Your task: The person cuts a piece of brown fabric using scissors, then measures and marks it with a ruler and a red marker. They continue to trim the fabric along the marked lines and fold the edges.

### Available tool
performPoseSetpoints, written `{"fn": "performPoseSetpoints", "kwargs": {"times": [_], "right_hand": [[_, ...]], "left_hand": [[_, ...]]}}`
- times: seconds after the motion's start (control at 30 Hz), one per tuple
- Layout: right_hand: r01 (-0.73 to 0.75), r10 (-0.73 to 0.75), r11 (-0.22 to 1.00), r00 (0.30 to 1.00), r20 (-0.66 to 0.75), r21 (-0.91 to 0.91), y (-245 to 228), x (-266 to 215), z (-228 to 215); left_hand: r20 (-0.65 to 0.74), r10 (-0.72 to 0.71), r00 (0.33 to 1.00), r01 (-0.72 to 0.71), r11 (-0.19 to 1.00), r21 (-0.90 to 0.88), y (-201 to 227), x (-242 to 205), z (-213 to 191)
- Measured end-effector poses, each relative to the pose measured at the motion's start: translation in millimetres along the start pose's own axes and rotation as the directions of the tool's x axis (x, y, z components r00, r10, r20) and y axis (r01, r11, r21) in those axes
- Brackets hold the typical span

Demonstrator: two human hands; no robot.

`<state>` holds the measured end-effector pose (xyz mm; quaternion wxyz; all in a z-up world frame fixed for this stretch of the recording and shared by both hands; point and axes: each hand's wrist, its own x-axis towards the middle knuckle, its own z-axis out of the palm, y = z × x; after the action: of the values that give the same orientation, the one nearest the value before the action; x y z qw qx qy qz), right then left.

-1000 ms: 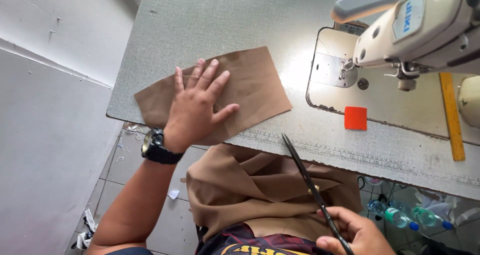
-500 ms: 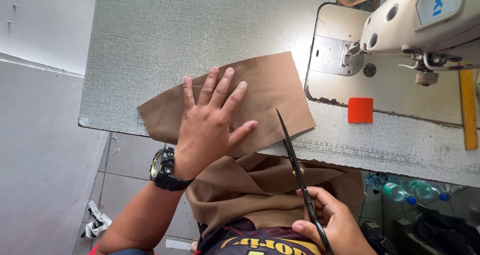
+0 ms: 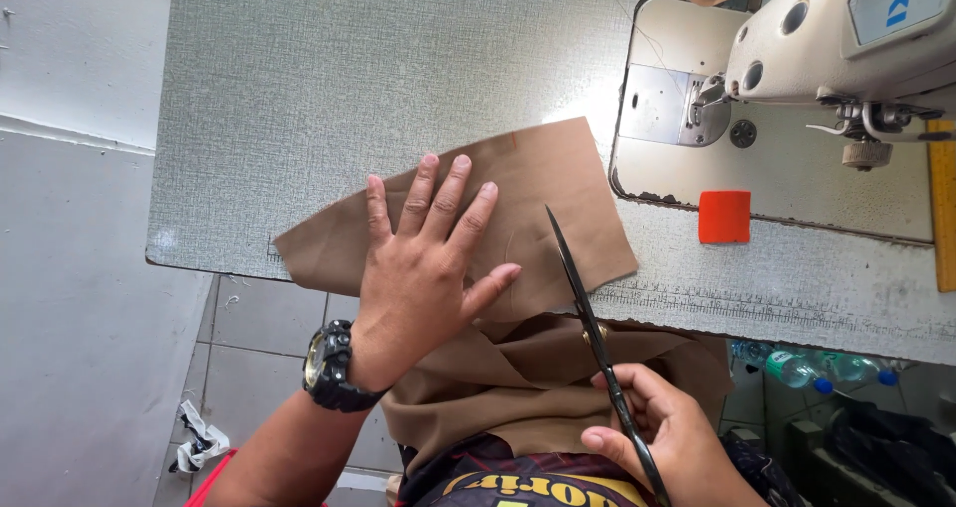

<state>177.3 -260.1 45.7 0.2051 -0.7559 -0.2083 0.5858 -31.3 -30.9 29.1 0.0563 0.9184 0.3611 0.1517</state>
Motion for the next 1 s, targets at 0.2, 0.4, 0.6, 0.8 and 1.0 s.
{"fn": "performPoseSetpoints", "kwargs": {"times": [0.2, 0.4, 0.6, 0.8, 1.0], "right_hand": [[-0.077, 0.078, 0.997, 0.996, -0.045, 0.021, 1, -1, 4], [-0.04, 0.043, 0.998, 0.997, -0.057, 0.054, -11, 1, 7], [-0.057, 0.063, 0.996, 0.995, -0.079, 0.074, -7, 5, 11], [-0.006, 0.018, 0.99, 0.997, -0.081, 0.137, -16, 7, 15], [-0.012, 0.021, 0.995, 0.996, -0.086, 0.098, -35, 9, 17]], "left_hand": [[0.004, 0.011, 1.0, -0.011, 1.0, -0.002, 2, -3, 0], [0.028, 0.026, 0.999, -0.025, 0.999, -0.025, 11, -9, -3], [0.045, 0.016, 0.999, -0.014, 0.999, -0.052, 15, -13, -3], [0.06, 0.042, 0.997, -0.039, 0.998, -0.055, 18, -15, -6], [0.06, 0.058, 0.997, -0.052, 0.993, -0.102, 19, -18, -7]]}}
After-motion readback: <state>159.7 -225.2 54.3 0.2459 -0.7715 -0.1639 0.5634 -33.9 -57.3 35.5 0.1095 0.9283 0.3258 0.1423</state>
